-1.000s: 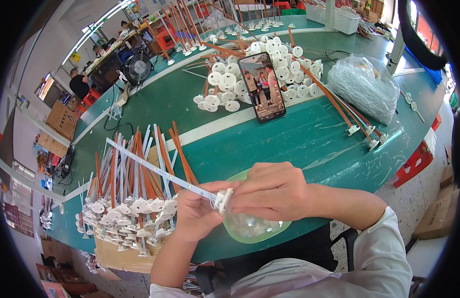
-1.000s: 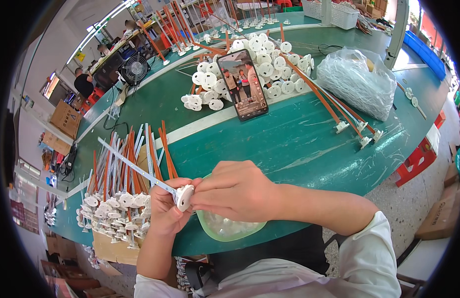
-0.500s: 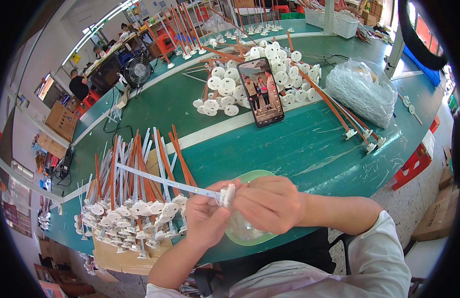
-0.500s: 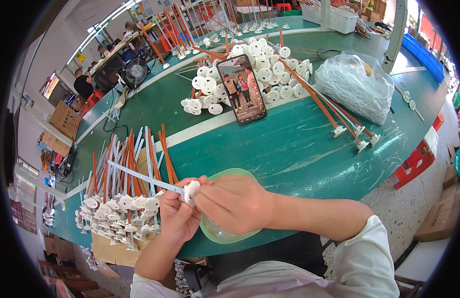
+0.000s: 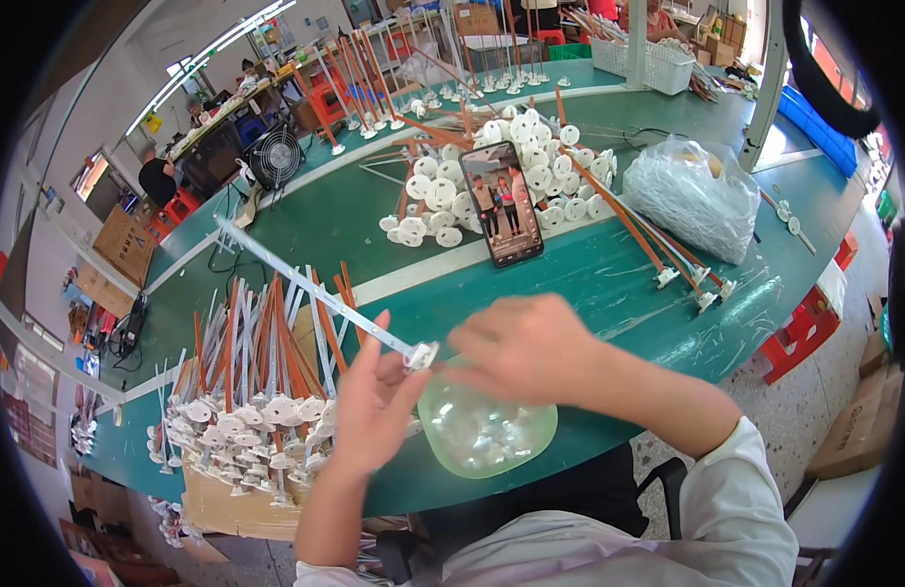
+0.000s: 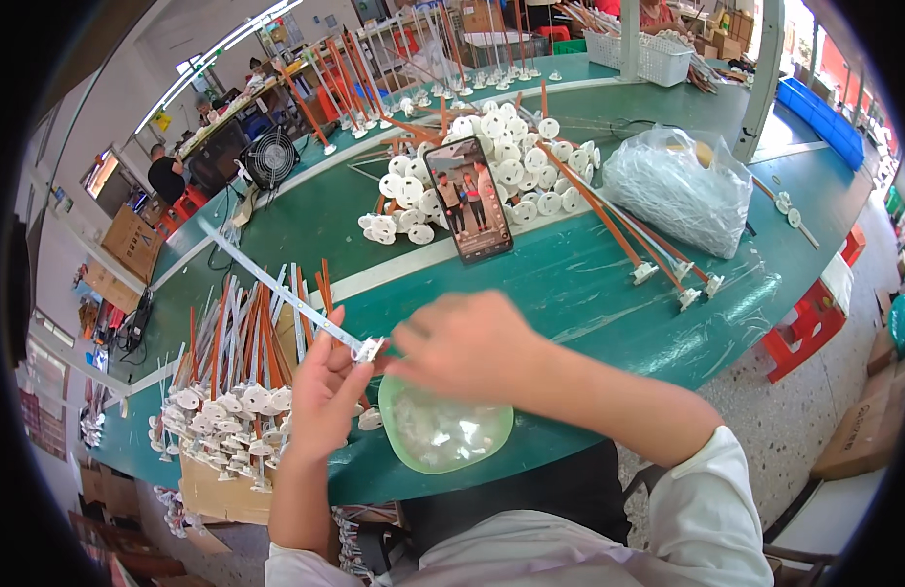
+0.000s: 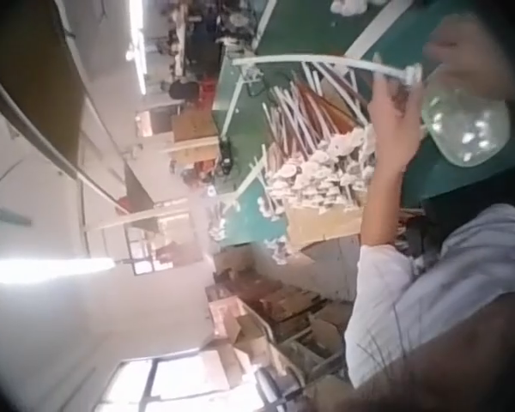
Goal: Assembling plastic components by manually attaching circular white parts onto long thin strips at a workbench.
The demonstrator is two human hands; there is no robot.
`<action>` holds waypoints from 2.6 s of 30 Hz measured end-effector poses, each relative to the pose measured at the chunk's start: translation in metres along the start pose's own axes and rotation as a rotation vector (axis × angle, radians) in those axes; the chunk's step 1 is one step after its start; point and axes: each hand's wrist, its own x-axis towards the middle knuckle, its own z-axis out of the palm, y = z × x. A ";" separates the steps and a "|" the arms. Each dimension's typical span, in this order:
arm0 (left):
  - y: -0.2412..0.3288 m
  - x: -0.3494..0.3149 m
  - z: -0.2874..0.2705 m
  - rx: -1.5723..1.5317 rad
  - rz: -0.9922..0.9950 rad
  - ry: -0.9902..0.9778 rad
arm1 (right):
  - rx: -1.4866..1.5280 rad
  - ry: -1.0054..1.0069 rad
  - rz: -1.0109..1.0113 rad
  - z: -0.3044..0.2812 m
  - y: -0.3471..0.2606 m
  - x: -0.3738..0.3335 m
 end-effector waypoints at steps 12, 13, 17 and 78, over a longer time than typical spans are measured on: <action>0.096 -0.045 -0.107 1.488 0.189 0.429 | -0.730 -0.355 0.947 -0.065 0.125 -0.111; 0.097 -0.047 -0.110 1.492 0.191 0.432 | -0.722 -0.247 0.967 -0.067 0.123 -0.113; 0.093 -0.046 -0.115 1.685 -0.092 0.487 | -0.632 -0.033 1.037 -0.088 0.111 -0.103; -0.033 0.013 -0.001 -0.269 -0.119 -0.189 | 0.372 0.359 -0.200 0.043 0.010 -0.012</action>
